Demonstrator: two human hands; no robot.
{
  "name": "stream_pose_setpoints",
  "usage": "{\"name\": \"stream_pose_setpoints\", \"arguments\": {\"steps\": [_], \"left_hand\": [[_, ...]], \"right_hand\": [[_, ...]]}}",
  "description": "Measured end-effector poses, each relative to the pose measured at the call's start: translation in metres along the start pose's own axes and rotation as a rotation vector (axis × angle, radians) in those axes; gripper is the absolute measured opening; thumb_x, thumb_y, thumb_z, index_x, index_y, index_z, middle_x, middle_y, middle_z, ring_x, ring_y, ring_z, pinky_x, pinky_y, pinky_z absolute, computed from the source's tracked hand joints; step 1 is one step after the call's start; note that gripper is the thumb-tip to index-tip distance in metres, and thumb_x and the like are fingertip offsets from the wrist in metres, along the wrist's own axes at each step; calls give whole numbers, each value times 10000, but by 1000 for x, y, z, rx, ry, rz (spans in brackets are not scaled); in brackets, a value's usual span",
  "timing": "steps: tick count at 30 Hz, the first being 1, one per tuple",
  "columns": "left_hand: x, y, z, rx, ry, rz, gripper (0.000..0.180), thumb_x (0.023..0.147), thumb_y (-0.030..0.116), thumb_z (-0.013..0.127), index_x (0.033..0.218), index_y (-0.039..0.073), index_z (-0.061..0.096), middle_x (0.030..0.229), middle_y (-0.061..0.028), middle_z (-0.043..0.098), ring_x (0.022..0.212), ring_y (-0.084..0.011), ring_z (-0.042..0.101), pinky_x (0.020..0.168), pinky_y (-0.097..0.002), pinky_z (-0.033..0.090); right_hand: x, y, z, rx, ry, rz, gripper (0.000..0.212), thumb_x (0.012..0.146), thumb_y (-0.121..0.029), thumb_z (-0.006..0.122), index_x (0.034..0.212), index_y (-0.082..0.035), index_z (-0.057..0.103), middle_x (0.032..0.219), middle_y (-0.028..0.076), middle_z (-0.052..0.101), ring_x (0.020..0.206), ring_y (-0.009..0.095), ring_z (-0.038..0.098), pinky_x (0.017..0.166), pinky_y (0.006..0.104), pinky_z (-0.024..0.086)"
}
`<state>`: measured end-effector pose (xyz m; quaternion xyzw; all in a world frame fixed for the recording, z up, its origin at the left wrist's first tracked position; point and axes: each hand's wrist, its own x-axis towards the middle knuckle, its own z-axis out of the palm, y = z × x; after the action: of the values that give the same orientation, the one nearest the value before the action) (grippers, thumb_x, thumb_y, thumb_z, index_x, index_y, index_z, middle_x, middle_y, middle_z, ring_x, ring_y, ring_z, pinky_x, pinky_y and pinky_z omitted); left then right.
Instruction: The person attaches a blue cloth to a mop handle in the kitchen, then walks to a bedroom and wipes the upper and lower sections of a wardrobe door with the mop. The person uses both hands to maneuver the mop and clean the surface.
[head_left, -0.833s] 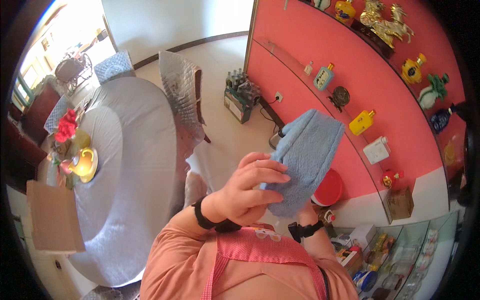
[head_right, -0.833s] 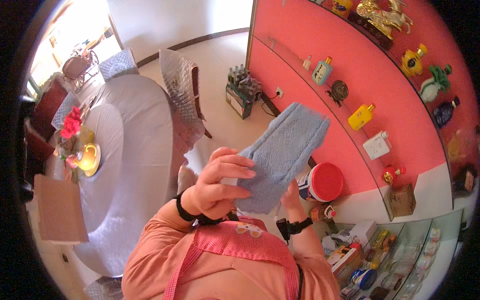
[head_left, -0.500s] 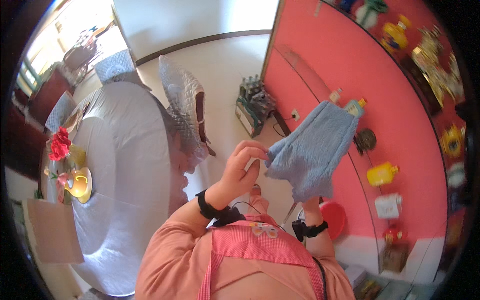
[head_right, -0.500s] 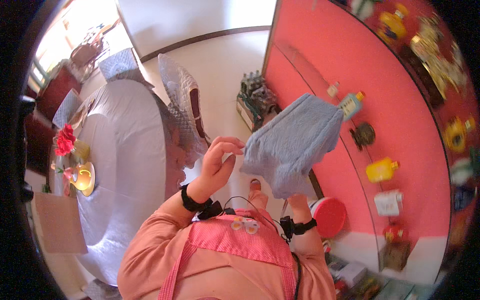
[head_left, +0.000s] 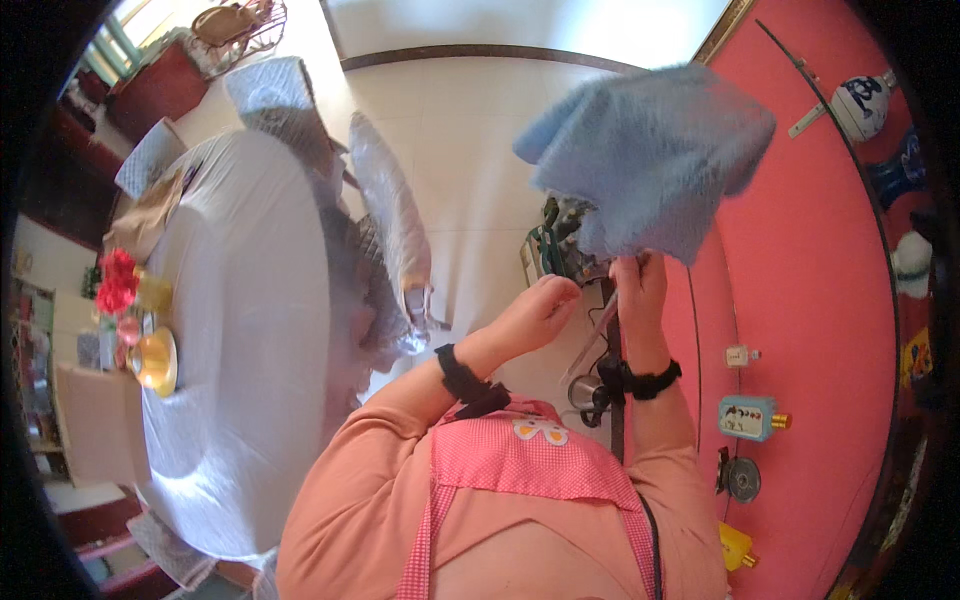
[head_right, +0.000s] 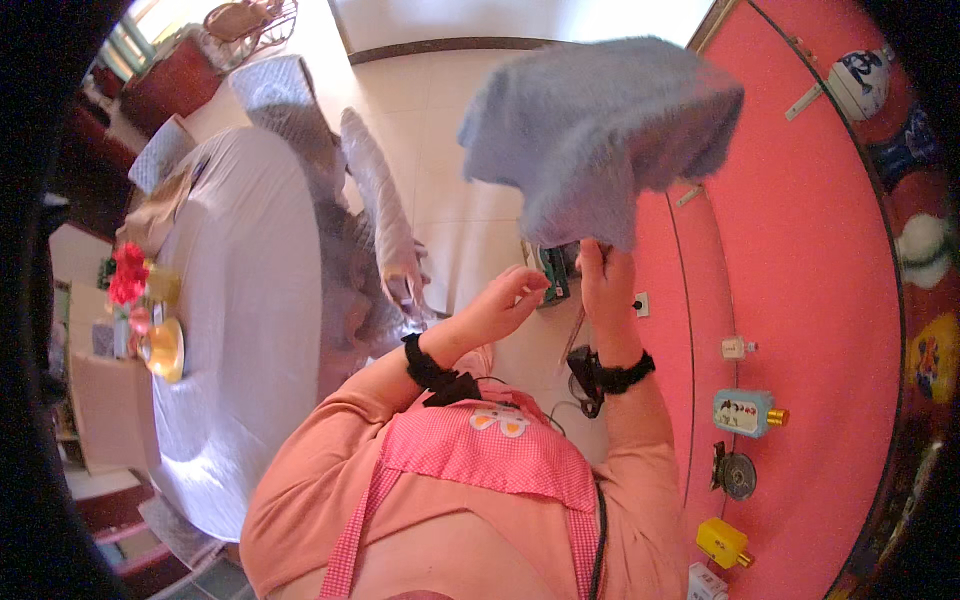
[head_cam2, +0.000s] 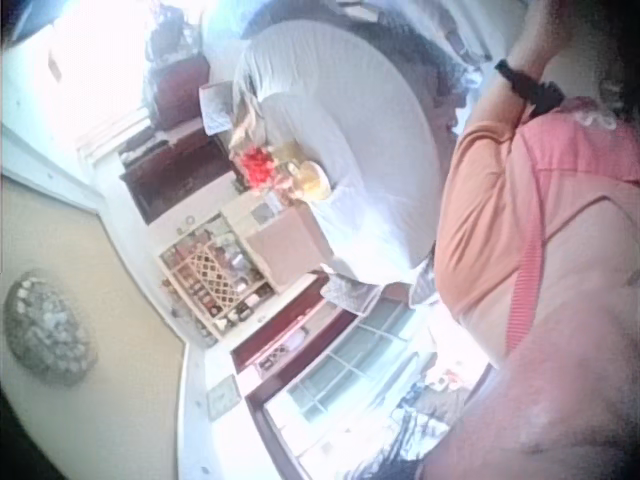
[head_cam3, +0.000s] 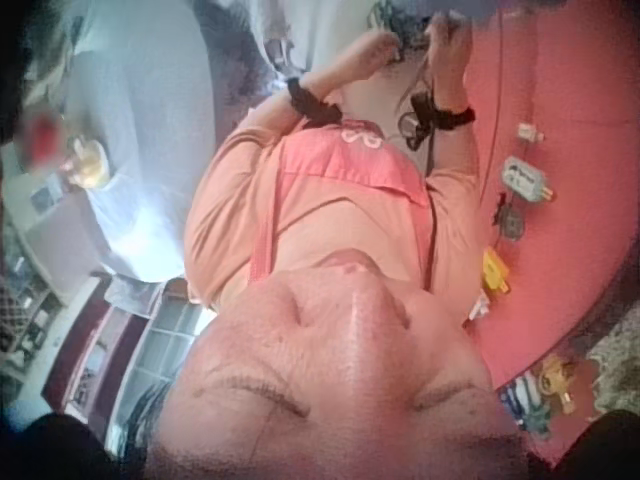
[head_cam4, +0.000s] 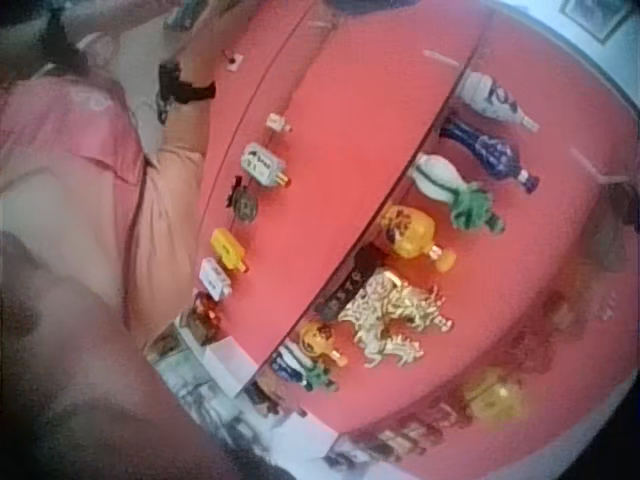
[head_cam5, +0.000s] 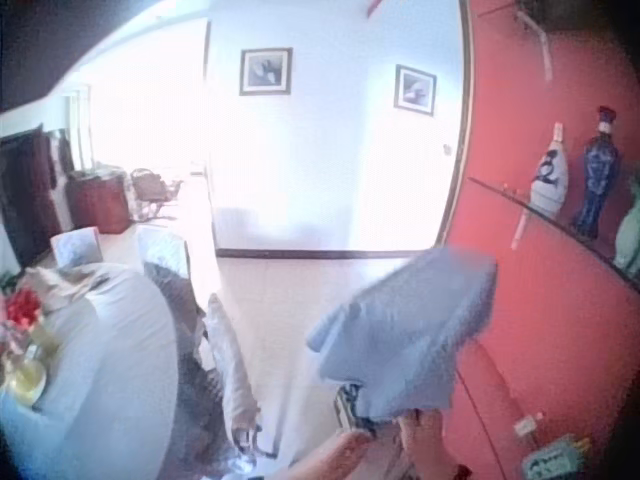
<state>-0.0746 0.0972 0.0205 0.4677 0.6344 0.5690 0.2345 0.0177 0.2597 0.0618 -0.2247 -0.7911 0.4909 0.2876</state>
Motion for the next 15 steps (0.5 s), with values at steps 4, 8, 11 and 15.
{"name": "stream_pose_setpoints", "arguments": {"steps": [4, 8, 11, 15], "left_hand": [[106, -13, -32, -7, -25, 82, 344, 905, 105, 531, 1219, -1, 438, 1160, -186, 501, 1090, -305, 496, 928, -365, 405], [199, -31, -56, -280, 177, 212, 441, 940, 133, 505, 1329, 5, 341, 1284, -164, 445, 1239, -260, 391, 1037, -382, 310], [260, -65, -91, -360, 258, 238, 362, 961, 124, 464, 1293, 22, 363, 1206, -120, 473, 1160, -219, 434, 985, -357, 358], [318, -106, -156, -313, 384, 142, 194, 990, 132, 410, 1166, 52, 410, 1013, -46, 490, 913, -139, 486, 818, -284, 429]], "right_hand": [[127, -21, 39, -159, 178, -434, 286, 942, -255, 544, 1056, 3, 497, 907, 37, 571, 778, 126, 515, 687, 268, 422], [216, -52, 73, 86, 35, -221, 321, 917, -225, 575, 1124, 2, 484, 983, 53, 563, 867, 129, 518, 767, 280, 429], [280, -52, 91, 40, -105, -288, 377, 915, -225, 580, 1194, -6, 452, 1038, 97, 552, 959, 161, 525, 833, 305, 426], [359, -18, 117, 144, -272, -496, 459, 937, -210, 544, 1316, -6, 385, 1178, 156, 513, 1103, 243, 520, 949, 350, 413]]}}
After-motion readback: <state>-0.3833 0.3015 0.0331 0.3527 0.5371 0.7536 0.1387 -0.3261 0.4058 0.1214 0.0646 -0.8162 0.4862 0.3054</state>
